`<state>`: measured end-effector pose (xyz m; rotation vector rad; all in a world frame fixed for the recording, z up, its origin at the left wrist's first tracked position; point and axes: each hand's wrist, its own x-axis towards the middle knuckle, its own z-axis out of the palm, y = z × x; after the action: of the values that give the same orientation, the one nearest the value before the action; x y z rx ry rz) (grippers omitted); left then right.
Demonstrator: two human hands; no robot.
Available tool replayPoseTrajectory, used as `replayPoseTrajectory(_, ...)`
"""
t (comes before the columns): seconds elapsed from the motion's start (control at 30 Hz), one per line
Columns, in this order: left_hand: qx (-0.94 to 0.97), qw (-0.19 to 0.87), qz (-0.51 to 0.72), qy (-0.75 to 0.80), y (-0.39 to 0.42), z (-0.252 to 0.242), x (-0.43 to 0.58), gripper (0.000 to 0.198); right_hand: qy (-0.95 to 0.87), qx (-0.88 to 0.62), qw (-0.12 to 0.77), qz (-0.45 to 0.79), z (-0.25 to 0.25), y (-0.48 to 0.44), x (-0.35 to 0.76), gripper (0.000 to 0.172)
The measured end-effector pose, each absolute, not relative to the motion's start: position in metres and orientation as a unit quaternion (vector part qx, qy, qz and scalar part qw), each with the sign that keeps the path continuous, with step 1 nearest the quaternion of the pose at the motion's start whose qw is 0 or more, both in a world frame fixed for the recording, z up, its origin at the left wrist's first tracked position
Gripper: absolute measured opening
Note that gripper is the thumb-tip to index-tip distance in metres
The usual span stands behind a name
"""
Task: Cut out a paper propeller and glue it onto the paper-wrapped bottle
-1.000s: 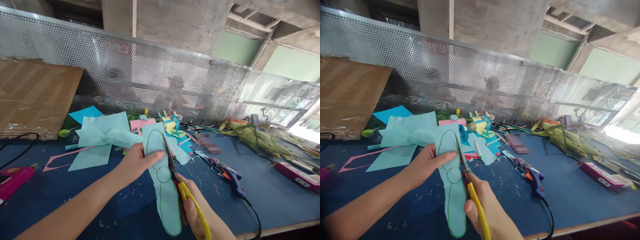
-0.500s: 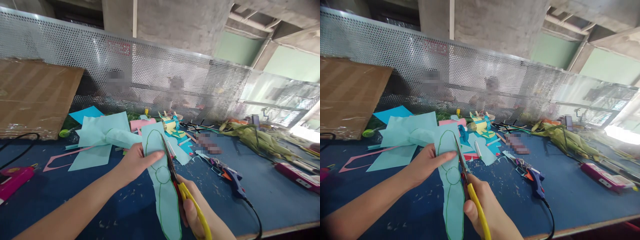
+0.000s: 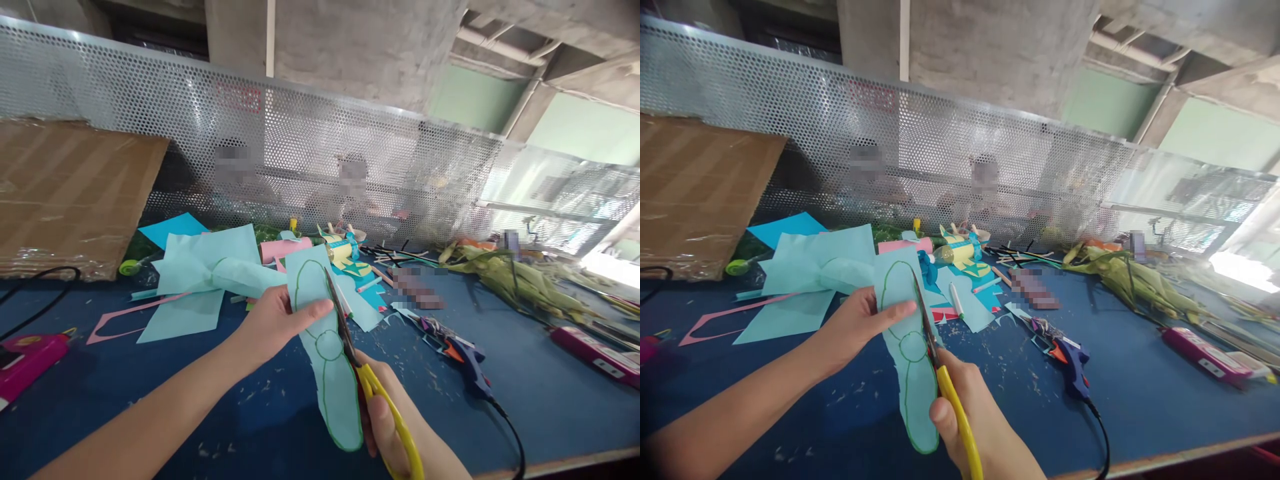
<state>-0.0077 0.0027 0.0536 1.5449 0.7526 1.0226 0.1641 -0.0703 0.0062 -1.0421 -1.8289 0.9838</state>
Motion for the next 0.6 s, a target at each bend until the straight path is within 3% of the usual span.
replayPoseTrajectory(0.2,0.584,0.543,0.51,0.323,0.0045,0.0566,-0.0067,0.026,-0.704,-0.385,0.391,0.45,0.006,-0.0665,0.1656,0.067)
replayPoseTrajectory(0.6,0.577,0.569,0.505,0.299,0.0041,0.0548,-0.0049,0.022,-0.73,-0.385,0.38,0.417,0.0029,-0.0674,0.1653,0.083)
